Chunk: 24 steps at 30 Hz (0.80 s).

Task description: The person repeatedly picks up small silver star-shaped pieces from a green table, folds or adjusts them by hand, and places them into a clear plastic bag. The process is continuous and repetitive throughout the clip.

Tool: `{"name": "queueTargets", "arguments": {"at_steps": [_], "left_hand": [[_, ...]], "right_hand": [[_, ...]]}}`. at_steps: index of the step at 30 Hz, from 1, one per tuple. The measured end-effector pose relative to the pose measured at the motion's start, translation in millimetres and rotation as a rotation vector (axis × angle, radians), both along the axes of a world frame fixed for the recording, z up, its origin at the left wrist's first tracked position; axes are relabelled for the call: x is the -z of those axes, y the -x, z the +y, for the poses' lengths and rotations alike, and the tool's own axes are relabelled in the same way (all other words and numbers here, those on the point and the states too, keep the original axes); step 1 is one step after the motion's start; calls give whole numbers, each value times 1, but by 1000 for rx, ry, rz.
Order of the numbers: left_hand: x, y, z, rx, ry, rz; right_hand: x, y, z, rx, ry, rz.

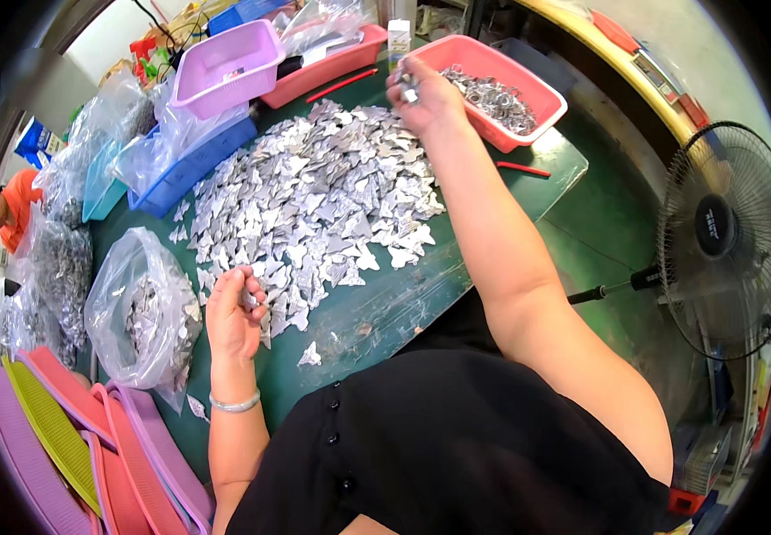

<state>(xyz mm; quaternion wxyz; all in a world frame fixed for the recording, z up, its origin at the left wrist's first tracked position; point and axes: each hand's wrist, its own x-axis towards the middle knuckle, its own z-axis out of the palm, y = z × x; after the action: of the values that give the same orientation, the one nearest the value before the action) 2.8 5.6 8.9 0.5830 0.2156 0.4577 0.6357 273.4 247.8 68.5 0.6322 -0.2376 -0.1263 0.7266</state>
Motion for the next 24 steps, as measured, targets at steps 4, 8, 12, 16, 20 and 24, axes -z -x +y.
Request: {"name": "queueTargets", "arguments": {"at_steps": [4,8,12,16,20,24], "left_hand": [[-1,-1,-2,9,7,-10],[-1,-1,-2,25,3,-14],[0,1,-4,59,-3,47],[-1,2,-4,53,-24,75],[-2,4,-1,-8,-47,63],[1,7,-3,-8,-30,87]], "right_hand": [[5,-11,8,56,-35,-159],[21,24,-19,-240,-98,-161],[28,76,-66,-474,-124,-172],[30,111,-108,-670,-156,-228],[36,126,-134,-859,-329,-348],[39,131,-148,-928,-514,-496]]}}
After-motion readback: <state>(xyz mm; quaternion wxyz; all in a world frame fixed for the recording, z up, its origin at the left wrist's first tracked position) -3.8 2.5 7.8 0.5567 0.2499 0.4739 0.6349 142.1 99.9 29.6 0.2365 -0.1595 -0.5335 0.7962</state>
